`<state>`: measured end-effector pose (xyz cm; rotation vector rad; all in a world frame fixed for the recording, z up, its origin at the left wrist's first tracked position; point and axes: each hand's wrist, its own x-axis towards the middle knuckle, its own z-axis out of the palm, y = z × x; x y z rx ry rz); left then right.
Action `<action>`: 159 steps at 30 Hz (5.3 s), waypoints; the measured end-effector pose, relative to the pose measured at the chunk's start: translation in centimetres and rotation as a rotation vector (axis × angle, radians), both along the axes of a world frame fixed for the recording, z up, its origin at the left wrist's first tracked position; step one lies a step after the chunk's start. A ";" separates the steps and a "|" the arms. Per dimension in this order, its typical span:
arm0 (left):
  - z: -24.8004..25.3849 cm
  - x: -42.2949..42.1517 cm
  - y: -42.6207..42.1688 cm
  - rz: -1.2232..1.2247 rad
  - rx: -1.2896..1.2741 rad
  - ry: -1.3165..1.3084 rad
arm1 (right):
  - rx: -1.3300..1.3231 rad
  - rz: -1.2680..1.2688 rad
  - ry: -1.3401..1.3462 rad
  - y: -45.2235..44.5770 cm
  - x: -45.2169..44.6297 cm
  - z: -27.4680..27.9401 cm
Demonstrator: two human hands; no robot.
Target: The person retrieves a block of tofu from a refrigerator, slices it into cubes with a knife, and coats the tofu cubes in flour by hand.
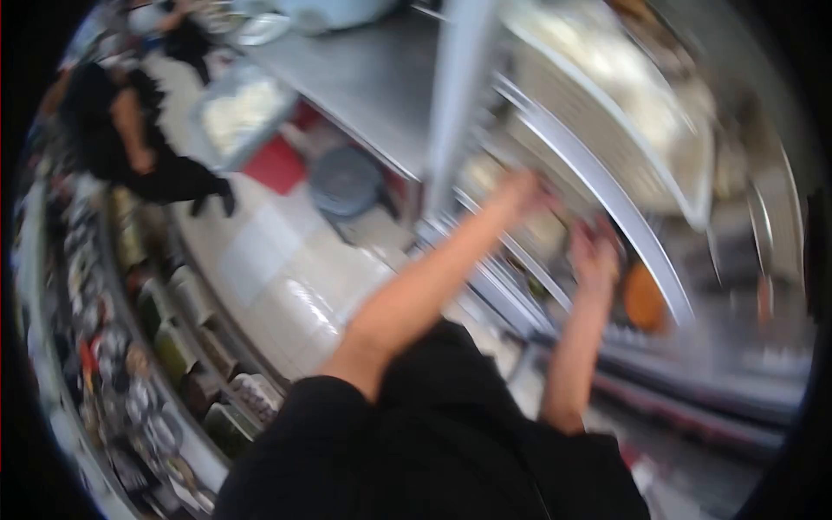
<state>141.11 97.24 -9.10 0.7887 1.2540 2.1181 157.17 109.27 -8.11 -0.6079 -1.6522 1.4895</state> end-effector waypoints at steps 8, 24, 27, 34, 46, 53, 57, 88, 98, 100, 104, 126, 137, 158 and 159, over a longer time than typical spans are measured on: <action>12.6 -0.1 -2.5 -0.037 0.043 -0.607 | -0.679 0.267 0.243 -4.0 0.3 8.4; 6.0 -1.9 2.6 0.222 -0.067 -0.720 | 0.934 0.544 -0.612 -4.9 -15.4 3.4; 7.9 -1.1 2.6 0.378 -0.128 -0.504 | 0.917 0.594 -0.694 -4.9 -15.8 3.7; 13.6 0.7 -1.4 0.286 -0.124 -0.763 | 0.897 0.624 -0.747 -3.9 -16.4 4.4; 10.3 -0.9 -0.4 0.175 -0.046 -0.785 | 0.886 0.633 -0.734 -3.6 -16.7 4.3; 5.8 -2.4 0.4 0.100 -0.031 -0.631 | 0.892 0.558 -0.708 -2.7 -15.8 3.4; 14.5 0.5 -3.4 0.057 -0.053 -0.707 | 0.868 0.500 -0.765 -1.7 -16.3 3.8; 16.4 -0.3 -5.0 -0.178 -0.088 -0.535 | 0.905 0.538 -1.099 -1.6 -10.2 8.4; 16.0 -0.5 -4.9 -0.133 -0.092 -0.548 | 0.991 0.778 -1.281 0.0 -13.4 1.5; 16.0 -0.4 -5.0 -0.142 -0.083 -0.590 | 1.013 0.778 -1.297 0.5 -13.8 0.1; 16.1 -0.3 -5.1 -0.138 -0.026 -0.662 | 1.000 0.759 -1.276 0.9 -14.3 -0.9; 16.3 -0.4 -5.4 -0.143 -0.021 -0.671 | 1.066 0.907 -1.130 -1.9 -12.5 5.4; 16.0 -0.3 -5.4 -0.126 -0.019 -0.662 | 1.240 1.051 -1.294 -2.7 -12.3 8.0; 15.8 -0.3 -5.2 -0.139 -0.086 -0.584 | 0.850 0.714 -0.863 -0.7 -6.3 6.1; 15.6 -0.5 -5.2 -0.145 -0.074 -0.650 | 0.959 0.632 -0.695 -0.9 -5.8 6.1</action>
